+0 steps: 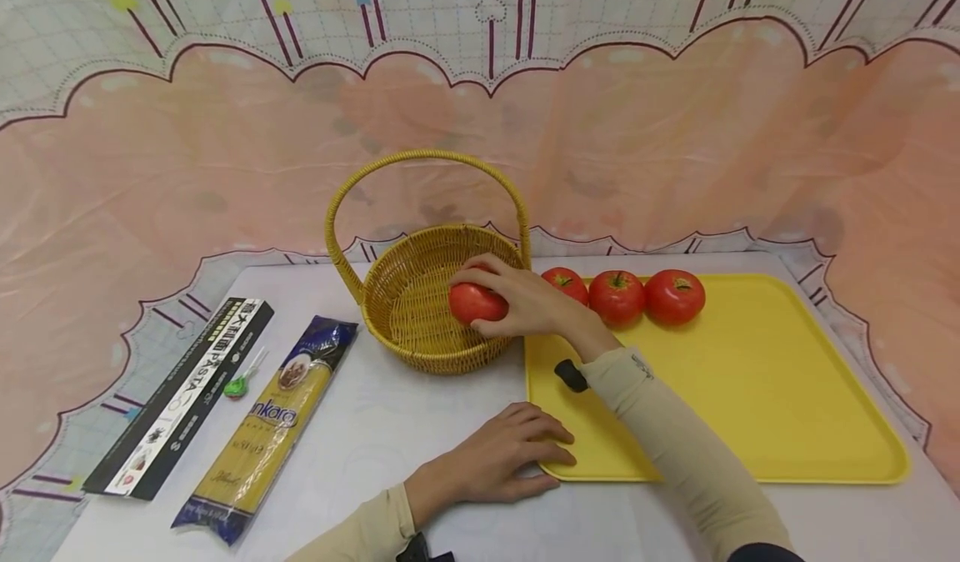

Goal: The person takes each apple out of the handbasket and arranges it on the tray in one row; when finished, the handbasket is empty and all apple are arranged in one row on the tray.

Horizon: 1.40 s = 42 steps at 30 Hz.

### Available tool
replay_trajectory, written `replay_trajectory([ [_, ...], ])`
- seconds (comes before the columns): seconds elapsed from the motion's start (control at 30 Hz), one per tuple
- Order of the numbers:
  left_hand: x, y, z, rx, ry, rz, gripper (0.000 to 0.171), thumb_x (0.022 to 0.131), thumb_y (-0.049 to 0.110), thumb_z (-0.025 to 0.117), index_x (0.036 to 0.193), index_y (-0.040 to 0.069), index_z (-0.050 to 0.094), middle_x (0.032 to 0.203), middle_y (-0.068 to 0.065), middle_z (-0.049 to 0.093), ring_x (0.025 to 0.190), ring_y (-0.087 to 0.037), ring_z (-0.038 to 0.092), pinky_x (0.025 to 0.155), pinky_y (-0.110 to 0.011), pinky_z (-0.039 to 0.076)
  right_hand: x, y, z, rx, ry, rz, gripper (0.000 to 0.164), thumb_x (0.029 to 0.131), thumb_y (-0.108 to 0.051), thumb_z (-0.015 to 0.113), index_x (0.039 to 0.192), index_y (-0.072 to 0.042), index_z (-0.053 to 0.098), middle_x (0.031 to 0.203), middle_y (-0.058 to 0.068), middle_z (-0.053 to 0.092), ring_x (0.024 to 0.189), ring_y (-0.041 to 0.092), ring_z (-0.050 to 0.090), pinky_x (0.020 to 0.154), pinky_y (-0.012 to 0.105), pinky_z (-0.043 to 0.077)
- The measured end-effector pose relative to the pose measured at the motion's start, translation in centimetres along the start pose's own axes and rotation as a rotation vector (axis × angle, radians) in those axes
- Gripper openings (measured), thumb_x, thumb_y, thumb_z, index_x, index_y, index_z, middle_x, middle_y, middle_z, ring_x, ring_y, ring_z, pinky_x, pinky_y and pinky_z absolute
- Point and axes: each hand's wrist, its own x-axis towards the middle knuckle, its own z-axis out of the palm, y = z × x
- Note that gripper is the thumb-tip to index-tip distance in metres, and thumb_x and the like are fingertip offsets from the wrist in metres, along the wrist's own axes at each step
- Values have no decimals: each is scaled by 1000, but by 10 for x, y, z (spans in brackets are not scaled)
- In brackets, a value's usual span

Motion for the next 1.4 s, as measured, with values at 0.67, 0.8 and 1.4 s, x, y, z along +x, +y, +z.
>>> replay_trajectory([
  [0.67, -2, 1, 0, 13, 9, 0, 29, 96, 43, 49, 118, 30, 62, 127, 12, 56, 121, -5, 45, 109, -23, 29, -27, -5, -8, 126, 117, 56, 60, 82, -38, 71, 134, -40, 43, 145, -5, 34, 119, 24, 51, 93, 51, 47],
  [0.8, -2, 1, -1, 22, 12, 6, 28, 96, 43, 50, 118, 30, 62, 126, 12, 56, 121, -5, 45, 109, -24, 29, -35, -4, -9, 176, 167, 62, 62, 81, -35, 72, 135, -39, 43, 146, -5, 33, 122, 23, 48, 94, 52, 47],
  [1.4, 2, 0, 0, 0, 18, -3, 28, 94, 41, 54, 117, 29, 63, 127, 11, 57, 123, -7, 45, 110, -25, 29, -67, -4, -29, 184, 242, 202, 67, 81, -23, 74, 139, -31, 41, 147, -3, 33, 129, 25, 40, 99, 58, 40],
])
